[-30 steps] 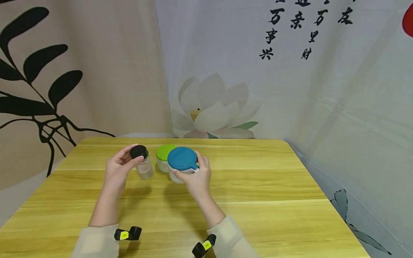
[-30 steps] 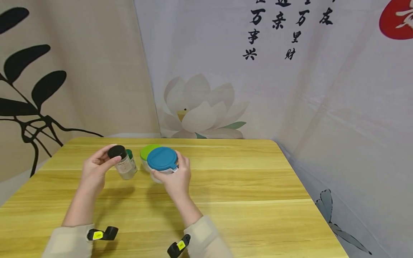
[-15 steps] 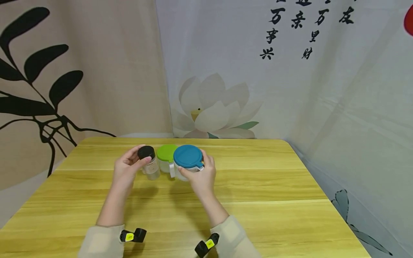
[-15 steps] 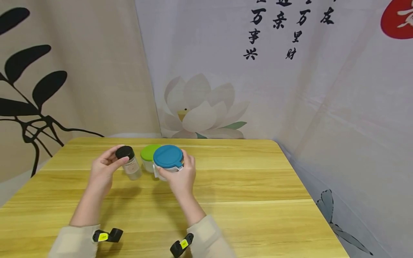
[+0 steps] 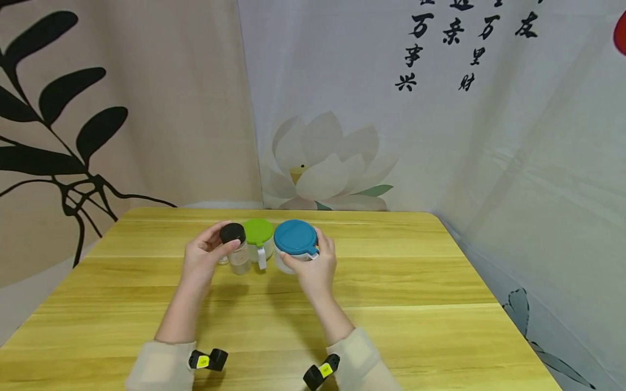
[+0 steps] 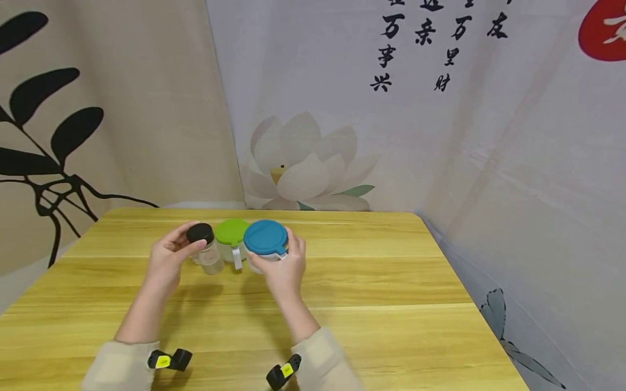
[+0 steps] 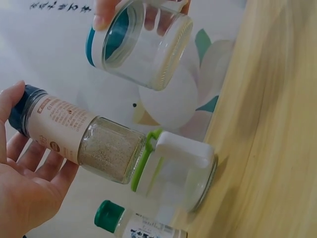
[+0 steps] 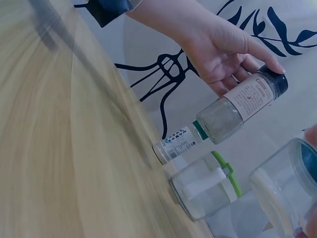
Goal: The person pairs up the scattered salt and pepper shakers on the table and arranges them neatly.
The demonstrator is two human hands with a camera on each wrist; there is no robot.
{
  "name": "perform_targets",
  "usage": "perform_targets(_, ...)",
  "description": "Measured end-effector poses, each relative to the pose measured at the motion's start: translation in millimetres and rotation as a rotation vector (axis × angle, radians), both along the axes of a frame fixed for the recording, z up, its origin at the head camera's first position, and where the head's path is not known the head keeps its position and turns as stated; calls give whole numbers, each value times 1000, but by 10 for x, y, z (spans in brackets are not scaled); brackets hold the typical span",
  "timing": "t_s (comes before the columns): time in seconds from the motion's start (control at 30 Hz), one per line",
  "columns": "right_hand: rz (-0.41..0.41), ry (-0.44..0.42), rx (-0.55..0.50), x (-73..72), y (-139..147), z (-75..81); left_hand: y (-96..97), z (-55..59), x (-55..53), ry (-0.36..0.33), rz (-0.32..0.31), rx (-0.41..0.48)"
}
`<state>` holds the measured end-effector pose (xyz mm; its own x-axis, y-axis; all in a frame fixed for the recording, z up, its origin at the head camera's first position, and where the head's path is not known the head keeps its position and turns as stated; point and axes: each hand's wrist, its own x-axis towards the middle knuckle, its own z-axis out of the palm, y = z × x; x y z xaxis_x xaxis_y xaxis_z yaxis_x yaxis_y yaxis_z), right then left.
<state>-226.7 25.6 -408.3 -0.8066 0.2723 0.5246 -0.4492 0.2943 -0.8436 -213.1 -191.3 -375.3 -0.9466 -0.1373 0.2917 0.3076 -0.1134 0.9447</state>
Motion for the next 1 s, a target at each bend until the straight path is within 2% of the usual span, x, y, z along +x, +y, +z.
perform_targets(0.2, -35, -3, 15, -10, 98, -26, 72, -15, -8, -17, 0, -26)
perform_targets(0.43, -66, 49, 9, -22, 209, -38, 162, -33, -11, -44, -12, -56)
perform_targets(0.67, -75, 65, 19, -4, 271, -48, 257, -69, -31, -25, -33, -47)
perform_targets(1.0, -86, 44, 15, 25, 365, -95, 380, -110, -41, -16, -37, -75)
